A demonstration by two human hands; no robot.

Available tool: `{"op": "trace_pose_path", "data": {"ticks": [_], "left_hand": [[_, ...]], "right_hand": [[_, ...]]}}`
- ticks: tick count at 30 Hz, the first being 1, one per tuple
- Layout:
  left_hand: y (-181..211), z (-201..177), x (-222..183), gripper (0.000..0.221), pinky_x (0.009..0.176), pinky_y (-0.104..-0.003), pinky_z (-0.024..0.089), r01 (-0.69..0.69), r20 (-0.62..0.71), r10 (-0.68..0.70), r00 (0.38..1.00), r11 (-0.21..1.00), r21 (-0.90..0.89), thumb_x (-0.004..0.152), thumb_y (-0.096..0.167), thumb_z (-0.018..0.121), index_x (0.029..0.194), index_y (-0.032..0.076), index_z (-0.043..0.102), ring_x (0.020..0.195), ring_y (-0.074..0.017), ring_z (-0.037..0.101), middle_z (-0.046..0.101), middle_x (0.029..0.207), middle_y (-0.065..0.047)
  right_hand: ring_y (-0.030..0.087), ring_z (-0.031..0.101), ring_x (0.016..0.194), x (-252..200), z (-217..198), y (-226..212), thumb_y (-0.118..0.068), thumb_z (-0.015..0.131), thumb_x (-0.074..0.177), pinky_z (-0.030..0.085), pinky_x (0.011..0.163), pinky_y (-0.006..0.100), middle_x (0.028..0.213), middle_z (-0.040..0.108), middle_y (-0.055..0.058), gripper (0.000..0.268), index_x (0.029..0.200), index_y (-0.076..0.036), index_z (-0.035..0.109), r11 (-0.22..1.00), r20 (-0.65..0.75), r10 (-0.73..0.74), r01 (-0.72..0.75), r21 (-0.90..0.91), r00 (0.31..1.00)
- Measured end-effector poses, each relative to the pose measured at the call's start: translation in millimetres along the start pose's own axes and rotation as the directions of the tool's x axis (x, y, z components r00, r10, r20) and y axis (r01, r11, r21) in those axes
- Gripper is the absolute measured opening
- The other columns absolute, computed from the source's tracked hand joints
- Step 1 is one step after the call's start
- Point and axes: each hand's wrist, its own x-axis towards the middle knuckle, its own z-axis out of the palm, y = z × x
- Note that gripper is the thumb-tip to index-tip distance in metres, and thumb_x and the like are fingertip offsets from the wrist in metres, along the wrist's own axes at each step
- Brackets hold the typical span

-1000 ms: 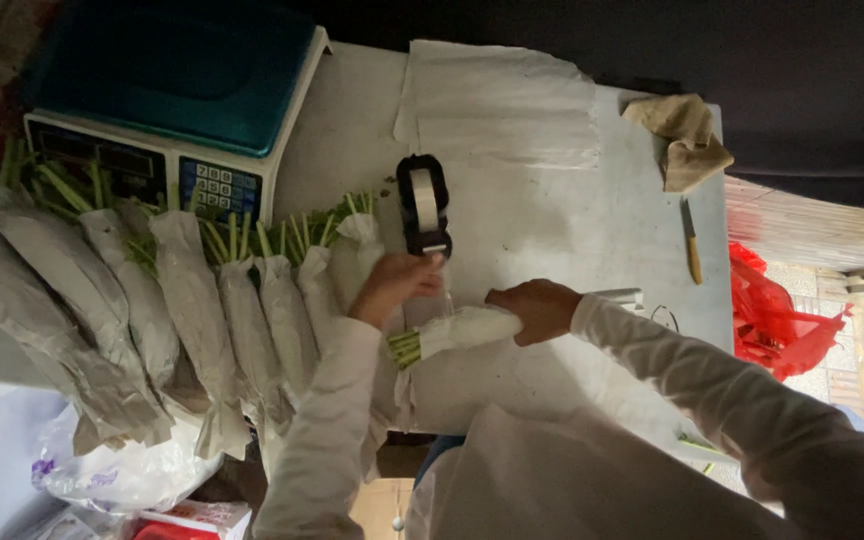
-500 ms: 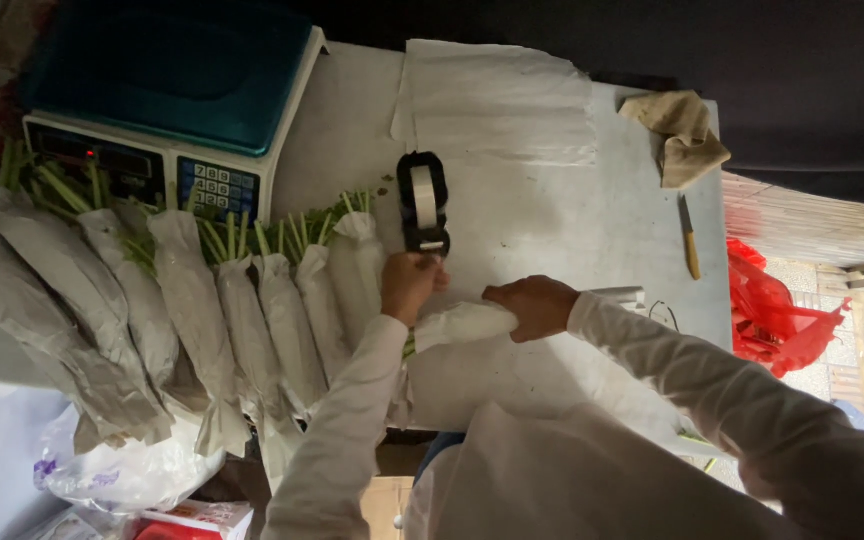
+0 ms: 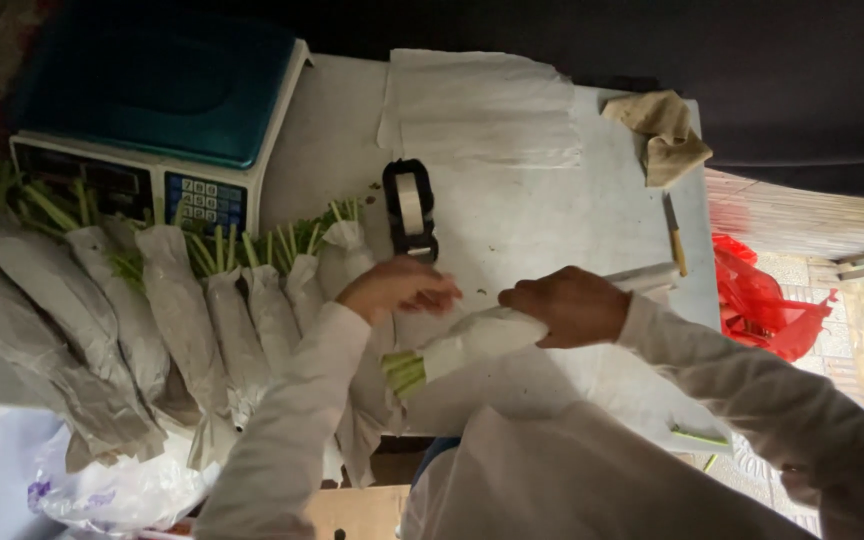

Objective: Wrapping individual white radishes in protective paper and securing the wrap with tape.

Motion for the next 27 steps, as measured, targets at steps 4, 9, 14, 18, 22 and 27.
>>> {"op": "trace_pose_path", "data": {"ticks": [4,9,14,18,22,27], "left_hand": [[-25,17,24,0.031,0.07,-0.023,0.05,0.198,0.271,-0.124,0.955,0.943,-0.268,0.085,0.036,0.081,0.091,0.005,0.08,0.074,-0.0166,0.067,0.074,0.083,-0.004],[-144,69,51,0.041,0.098,-0.045,0.043,0.129,0.41,0.298,0.862,0.653,-0.746,0.076,0.032,0.089,0.099,0.002,0.075,0.093,-0.032,0.069,0.072,0.096,-0.018],[-55,104,-10,0.029,0.093,-0.034,0.053,0.057,0.314,0.306,0.899,0.629,-0.776,0.101,0.037,0.06,0.103,0.008,0.064,0.073,-0.0128,0.065,0.064,0.085,-0.001],[-23,105,-56,0.059,0.07,-0.041,0.056,-0.139,0.086,0.262,0.961,0.729,-0.671,0.11,0.041,0.045,0.098,-0.008,0.075,0.055,-0.0255,0.064,0.063,0.063,-0.017],[-19,106,-68,0.039,0.053,-0.038,0.059,-0.646,-0.4,0.53,0.748,0.721,-0.251,0.102,0.035,0.062,0.086,0.001,0.075,0.054,-0.0261,0.067,0.067,0.07,-0.015],[13,124,-89,0.047,0.086,-0.043,0.056,-0.749,-0.543,0.667,0.51,0.655,0.101,0.083,0.03,0.086,0.117,0.005,0.064,0.085,-0.0255,0.071,0.068,0.105,-0.012]], "right_hand": [[0.033,0.074,0.083,-22,-19,-6,-0.02,0.077,0.072,0.063,0.072,0.05,0.091,0.069,0.008,0.059,0.127,-0.013,0.057,0.998,-0.251,-0.038,0.027,-0.05,0.967],[0.034,0.076,0.087,-32,-20,4,-0.019,0.079,0.067,0.063,0.08,0.048,0.093,0.074,0.006,0.062,0.126,-0.017,0.06,0.99,-0.346,0.102,-0.062,0.126,0.933],[0.046,0.074,0.091,-41,-19,3,-0.012,0.08,0.06,0.06,0.082,0.059,0.095,0.077,0.018,0.066,0.124,-0.014,0.064,0.855,-0.368,0.315,-0.093,0.51,0.875],[0.04,0.077,0.089,-43,-21,1,-0.01,0.084,0.06,0.059,0.082,0.056,0.093,0.079,0.017,0.064,0.121,-0.013,0.066,0.767,-0.436,0.347,0.016,0.641,0.83],[0.031,0.078,0.085,-45,-17,7,-0.003,0.086,0.061,0.06,0.084,0.052,0.093,0.08,0.014,0.06,0.118,-0.011,0.068,0.713,-0.52,0.324,0.157,0.683,0.791],[0.032,0.076,0.091,-46,-25,-4,-0.002,0.083,0.066,0.056,0.087,0.057,0.095,0.079,0.017,0.055,0.118,-0.007,0.066,0.728,-0.582,0.287,0.222,0.648,0.761]]}}
